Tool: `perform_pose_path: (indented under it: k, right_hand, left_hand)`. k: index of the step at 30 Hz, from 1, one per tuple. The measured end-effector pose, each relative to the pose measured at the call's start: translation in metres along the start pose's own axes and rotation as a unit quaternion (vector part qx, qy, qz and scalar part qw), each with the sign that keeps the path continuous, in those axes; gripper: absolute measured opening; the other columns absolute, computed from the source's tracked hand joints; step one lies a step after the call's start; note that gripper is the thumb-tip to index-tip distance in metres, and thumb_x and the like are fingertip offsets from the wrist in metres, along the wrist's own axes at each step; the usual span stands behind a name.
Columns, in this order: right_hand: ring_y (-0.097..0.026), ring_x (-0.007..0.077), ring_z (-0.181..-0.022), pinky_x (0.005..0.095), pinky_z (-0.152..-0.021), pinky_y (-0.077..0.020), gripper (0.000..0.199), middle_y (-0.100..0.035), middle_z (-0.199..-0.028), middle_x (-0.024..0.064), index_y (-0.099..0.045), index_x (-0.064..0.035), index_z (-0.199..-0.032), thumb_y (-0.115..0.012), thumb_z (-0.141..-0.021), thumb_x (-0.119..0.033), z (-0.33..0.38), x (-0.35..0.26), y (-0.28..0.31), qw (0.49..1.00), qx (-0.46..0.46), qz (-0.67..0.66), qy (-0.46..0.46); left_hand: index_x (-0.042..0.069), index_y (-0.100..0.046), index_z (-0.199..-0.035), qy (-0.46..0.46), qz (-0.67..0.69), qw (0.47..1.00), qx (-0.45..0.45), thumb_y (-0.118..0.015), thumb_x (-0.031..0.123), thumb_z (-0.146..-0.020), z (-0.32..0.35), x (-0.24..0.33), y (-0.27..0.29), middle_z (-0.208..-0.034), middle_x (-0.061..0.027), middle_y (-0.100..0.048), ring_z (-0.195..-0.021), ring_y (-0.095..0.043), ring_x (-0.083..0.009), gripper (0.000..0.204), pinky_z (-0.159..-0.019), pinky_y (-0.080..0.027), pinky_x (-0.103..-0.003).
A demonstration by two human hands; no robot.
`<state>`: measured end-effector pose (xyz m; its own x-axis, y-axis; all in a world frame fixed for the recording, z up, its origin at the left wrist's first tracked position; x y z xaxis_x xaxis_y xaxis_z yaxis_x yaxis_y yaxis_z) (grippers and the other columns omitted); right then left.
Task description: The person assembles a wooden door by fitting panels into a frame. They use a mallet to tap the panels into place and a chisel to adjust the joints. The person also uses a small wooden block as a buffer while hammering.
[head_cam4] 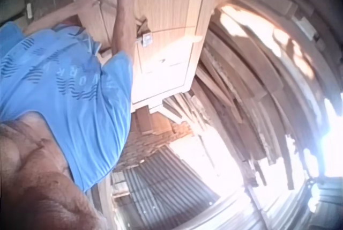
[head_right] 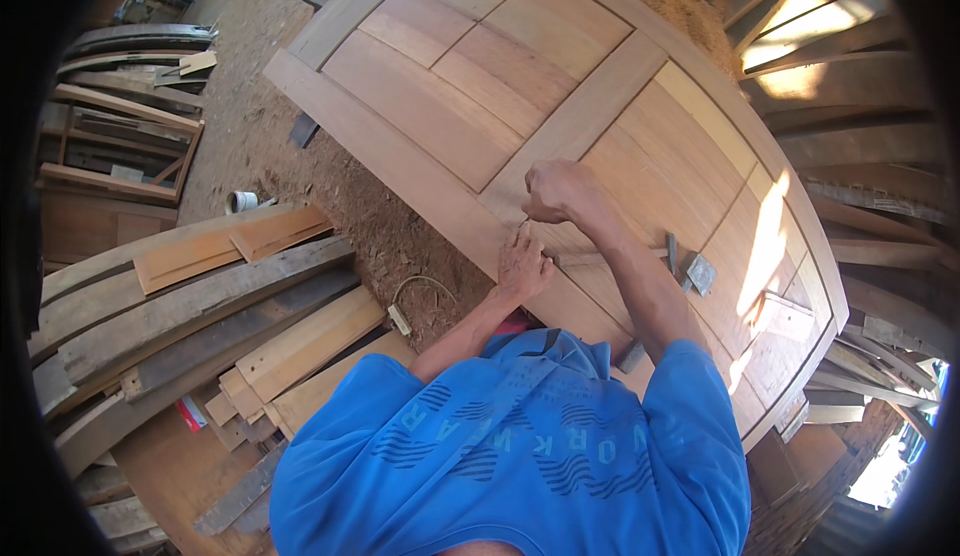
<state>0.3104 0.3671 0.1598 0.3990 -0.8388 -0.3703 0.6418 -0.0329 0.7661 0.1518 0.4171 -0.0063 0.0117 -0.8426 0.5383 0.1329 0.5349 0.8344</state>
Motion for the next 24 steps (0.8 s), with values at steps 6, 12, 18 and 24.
perform_pose_path:
  k: [6,12,18,24]
  right_hand:
    - [-0.072,0.0386,-0.094,0.0487,-0.079,-0.0577,0.034,-0.076,-0.096,0.0185,-0.08,-0.0088,-0.097,-0.062,-0.073,-0.026,-0.022,0.003,0.003,0.999,-0.03,0.01,-0.017]
    - [-0.072,0.0378,-0.092,0.0483,-0.08,-0.0574,0.035,-0.076,-0.095,0.0184,-0.08,-0.0085,-0.097,-0.062,-0.072,-0.025,-0.032,0.001,0.006,0.999,-0.041,0.023,0.002]
    - [-0.073,0.0371,-0.089,0.0486,-0.078,-0.0572,0.034,-0.076,-0.093,0.0186,-0.081,-0.0102,-0.097,-0.063,-0.072,-0.026,-0.044,0.008,0.001,0.995,-0.091,0.038,0.001]
    - [-0.073,0.0265,-0.07,0.0434,-0.063,-0.0556,0.02,-0.074,-0.071,0.0105,-0.077,-0.0082,-0.072,-0.062,-0.073,-0.022,-0.046,0.006,0.01,0.995,-0.097,0.017,0.03]
  left_hand:
    - [-0.002,-0.067,-0.105,-0.011,-0.005,1.0,0.019,-0.072,0.025,-0.078,0.0,0.003,0.004,-0.145,-0.0339,-0.046,-0.131,-0.046,-0.0478,0.038,-0.105,-0.041,-0.057]
    - [-0.002,-0.067,-0.106,-0.022,-0.007,0.999,0.038,-0.072,0.024,-0.078,0.001,0.002,0.003,-0.144,-0.0341,-0.047,-0.131,-0.046,-0.0477,0.038,-0.104,-0.041,-0.056]
    - [-0.002,-0.067,-0.106,-0.022,-0.009,0.999,0.04,-0.073,0.024,-0.078,0.001,0.003,0.003,-0.144,-0.0341,-0.047,-0.13,-0.047,-0.0478,0.038,-0.104,-0.042,-0.056]
    - [-0.001,-0.068,-0.104,-0.028,-0.01,0.997,0.064,-0.074,0.023,-0.078,0.002,0.005,0.006,-0.144,-0.033,-0.048,-0.128,-0.048,-0.0469,0.036,-0.103,-0.042,-0.056]
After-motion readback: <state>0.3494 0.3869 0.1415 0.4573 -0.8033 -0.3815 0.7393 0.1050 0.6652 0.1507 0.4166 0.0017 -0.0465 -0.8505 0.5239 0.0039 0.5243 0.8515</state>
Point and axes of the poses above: each hand's wrist, its own z-axis away from the middle knuckle, its own y-axis out of the back of the hand, x = y × z, the point moved 7 cm from there along -z, towards the middle knuckle
